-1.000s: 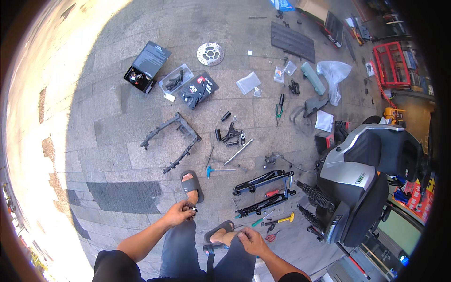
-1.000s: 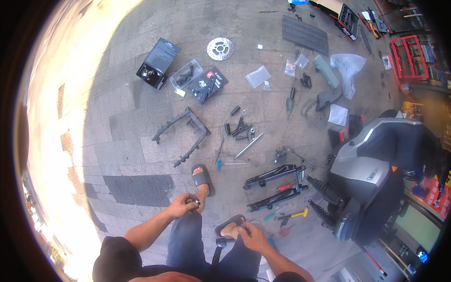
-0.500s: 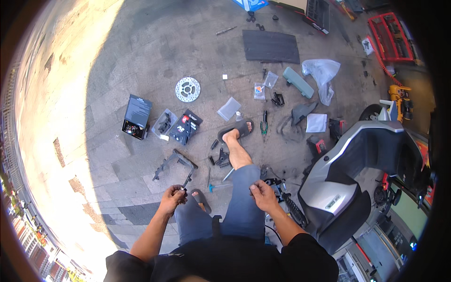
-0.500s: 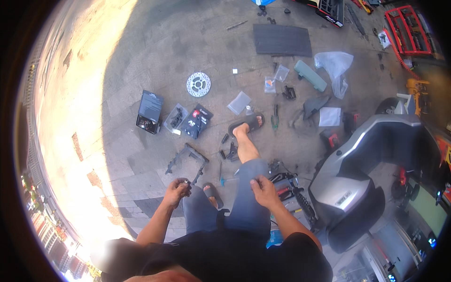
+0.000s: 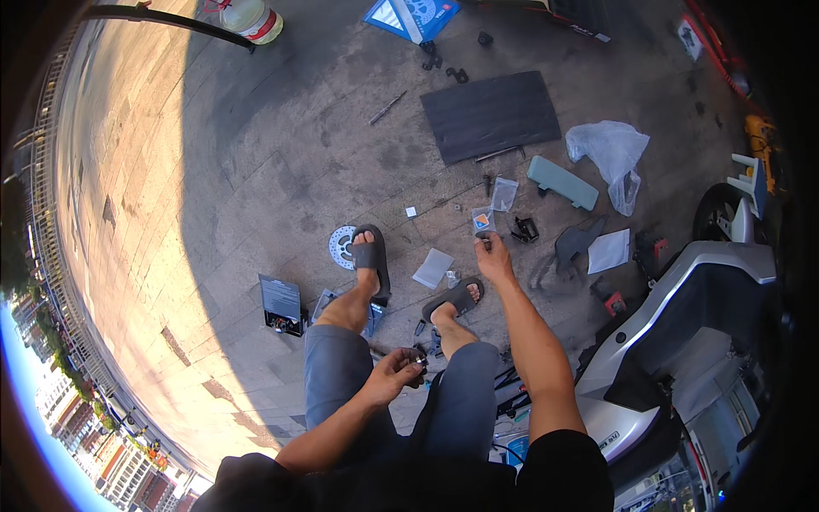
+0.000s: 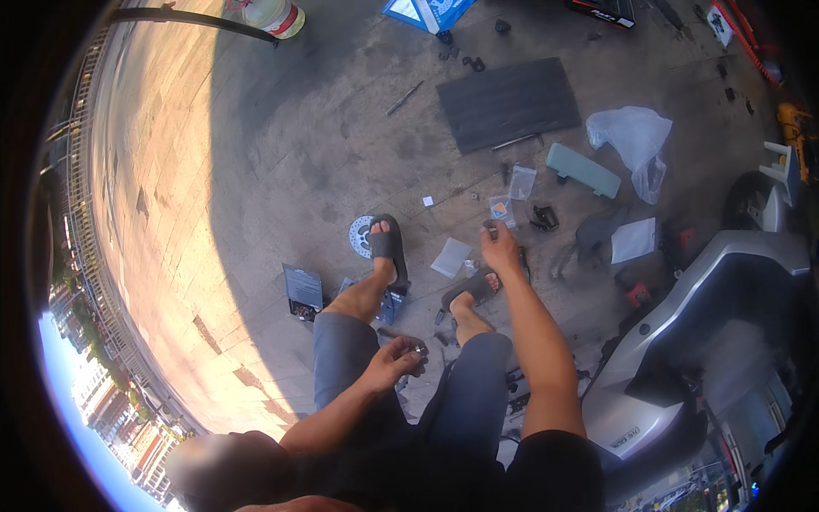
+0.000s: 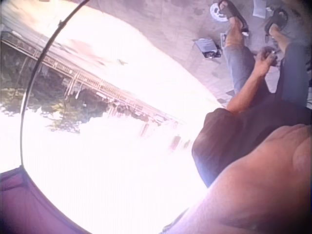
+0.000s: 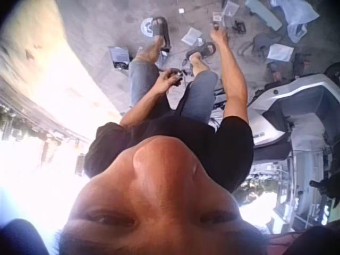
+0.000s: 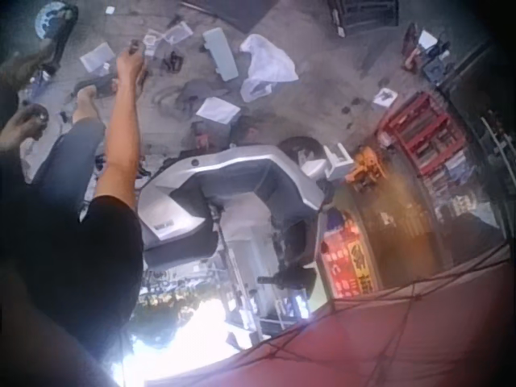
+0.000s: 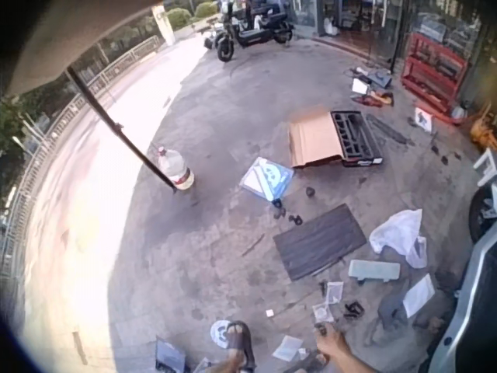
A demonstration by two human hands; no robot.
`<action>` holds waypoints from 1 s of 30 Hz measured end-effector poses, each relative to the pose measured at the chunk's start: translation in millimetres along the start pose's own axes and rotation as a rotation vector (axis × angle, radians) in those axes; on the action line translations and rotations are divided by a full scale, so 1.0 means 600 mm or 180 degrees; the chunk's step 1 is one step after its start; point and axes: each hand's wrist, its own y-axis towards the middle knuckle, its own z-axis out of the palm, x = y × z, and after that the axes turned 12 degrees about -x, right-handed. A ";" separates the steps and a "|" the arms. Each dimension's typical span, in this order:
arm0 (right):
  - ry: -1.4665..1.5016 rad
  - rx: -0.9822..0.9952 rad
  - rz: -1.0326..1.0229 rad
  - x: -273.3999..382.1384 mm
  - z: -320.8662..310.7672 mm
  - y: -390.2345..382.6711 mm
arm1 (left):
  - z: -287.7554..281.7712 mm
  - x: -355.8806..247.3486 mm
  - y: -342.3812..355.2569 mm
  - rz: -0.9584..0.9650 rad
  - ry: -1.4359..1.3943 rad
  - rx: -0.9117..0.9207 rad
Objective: The person sits on the ground and works on a vehicle suspension component. They use a screwdriver to remove a small part, then use a hammer and punch to drive out a pin. They continue to disassemble the component using various tools.
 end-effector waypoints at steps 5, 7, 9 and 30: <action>0.0102 0.0319 -0.0121 0.092 0.202 0.153 | -0.034 -0.160 0.159 -0.0353 0.1042 0.0050; -0.0142 0.0145 -0.0343 0.136 0.321 0.243 | -0.057 -0.231 0.234 -0.0238 0.2022 0.0142; -0.0096 0.0094 0.0049 0.181 0.446 0.343 | -0.099 -0.298 0.263 -0.0332 0.1916 0.0048; 0.2331 -0.1625 0.1213 0.186 0.257 -0.117 | -0.187 -0.396 0.244 -0.1393 0.2379 0.0079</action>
